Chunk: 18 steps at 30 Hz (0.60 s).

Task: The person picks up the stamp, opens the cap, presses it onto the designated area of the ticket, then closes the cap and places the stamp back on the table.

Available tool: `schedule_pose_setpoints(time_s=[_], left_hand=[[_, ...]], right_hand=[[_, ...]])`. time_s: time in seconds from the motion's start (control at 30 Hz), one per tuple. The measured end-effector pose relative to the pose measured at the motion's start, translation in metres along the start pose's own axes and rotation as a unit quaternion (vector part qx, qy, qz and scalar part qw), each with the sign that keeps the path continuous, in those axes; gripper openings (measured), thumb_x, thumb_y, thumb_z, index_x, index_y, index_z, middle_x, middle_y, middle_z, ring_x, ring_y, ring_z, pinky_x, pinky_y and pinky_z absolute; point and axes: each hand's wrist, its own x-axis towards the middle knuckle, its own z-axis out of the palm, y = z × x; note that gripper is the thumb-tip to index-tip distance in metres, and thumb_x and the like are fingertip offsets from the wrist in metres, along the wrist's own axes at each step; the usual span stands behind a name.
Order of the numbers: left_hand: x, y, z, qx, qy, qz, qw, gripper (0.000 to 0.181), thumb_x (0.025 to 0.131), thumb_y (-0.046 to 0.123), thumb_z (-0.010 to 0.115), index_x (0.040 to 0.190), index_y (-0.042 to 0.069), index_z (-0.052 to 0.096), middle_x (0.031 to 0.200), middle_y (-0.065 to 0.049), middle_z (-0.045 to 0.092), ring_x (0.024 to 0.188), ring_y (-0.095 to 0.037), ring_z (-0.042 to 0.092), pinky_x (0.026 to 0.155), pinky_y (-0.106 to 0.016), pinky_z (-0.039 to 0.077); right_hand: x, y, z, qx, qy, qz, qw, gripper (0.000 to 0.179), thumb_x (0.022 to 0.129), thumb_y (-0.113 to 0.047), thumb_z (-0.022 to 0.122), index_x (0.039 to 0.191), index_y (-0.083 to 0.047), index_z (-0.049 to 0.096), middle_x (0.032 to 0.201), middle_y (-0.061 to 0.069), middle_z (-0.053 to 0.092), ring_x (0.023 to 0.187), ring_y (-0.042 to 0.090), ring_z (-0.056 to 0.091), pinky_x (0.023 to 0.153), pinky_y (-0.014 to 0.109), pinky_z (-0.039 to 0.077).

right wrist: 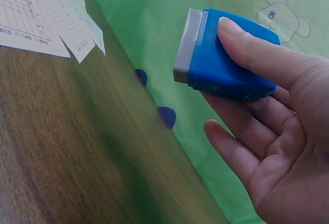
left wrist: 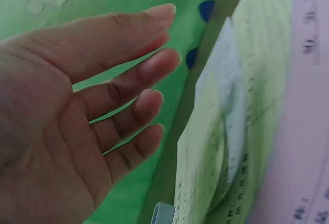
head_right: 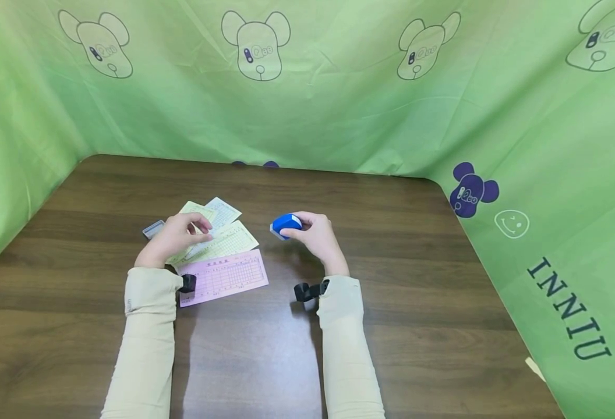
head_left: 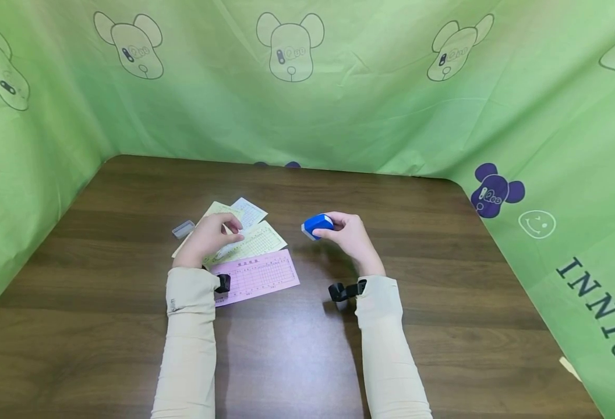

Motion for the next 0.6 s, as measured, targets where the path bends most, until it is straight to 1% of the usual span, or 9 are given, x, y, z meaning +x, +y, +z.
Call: schedule_pose_setpoints(time_s=[0.13,0.27,0.37,0.47,0.6], left_hand=[[0.002,0.005,0.002,0.011,-0.024,0.023,0.9994,0.016,0.084,0.010,0.072,0.096,0.000,0.066,0.089,-0.012,0.066,0.077,-0.022,0.057,0.073,-0.029,0.043],[0.001,0.010,0.003,0.036,-0.041,0.041,0.9977,0.017,0.082,0.008,0.072,0.095,-0.001,0.065,0.087,-0.012,0.066,0.080,-0.023,0.060,0.074,-0.030,0.044],[0.000,0.013,0.003,0.056,-0.053,0.043,0.9961,0.016,0.081,0.008,0.072,0.093,0.000,0.065,0.086,-0.011,0.066,0.081,-0.023,0.060,0.075,-0.031,0.044],[-0.002,0.014,0.004,0.067,-0.062,0.041,0.9950,0.015,0.080,0.007,0.072,0.092,0.001,0.066,0.085,-0.010,0.066,0.081,-0.022,0.060,0.077,-0.033,0.045],[-0.004,0.014,0.007,0.078,-0.077,0.035,0.9934,0.012,0.080,0.008,0.071,0.090,0.003,0.066,0.084,-0.007,0.066,0.080,-0.020,0.059,0.077,-0.032,0.045]], right_hand=[[0.000,-0.001,0.000,0.004,-0.002,0.003,1.0000,0.041,0.084,-0.014,0.075,0.121,0.001,0.064,0.119,0.022,0.067,0.106,0.030,0.066,0.095,0.041,0.052],[0.000,-0.001,0.000,0.010,-0.003,0.007,0.9999,0.041,0.084,-0.015,0.075,0.120,0.001,0.065,0.119,0.021,0.067,0.106,0.030,0.066,0.095,0.042,0.051],[0.000,0.000,0.000,0.015,-0.004,0.011,0.9998,0.041,0.084,-0.015,0.076,0.120,0.000,0.065,0.120,0.021,0.067,0.106,0.030,0.066,0.096,0.042,0.051],[0.001,0.000,0.000,0.021,-0.004,0.016,0.9997,0.042,0.084,-0.016,0.076,0.121,0.000,0.065,0.120,0.021,0.067,0.107,0.030,0.066,0.097,0.042,0.050],[0.001,0.000,0.000,0.020,-0.004,0.018,0.9996,0.042,0.084,-0.016,0.076,0.121,0.000,0.064,0.120,0.021,0.067,0.106,0.030,0.066,0.096,0.041,0.051]])
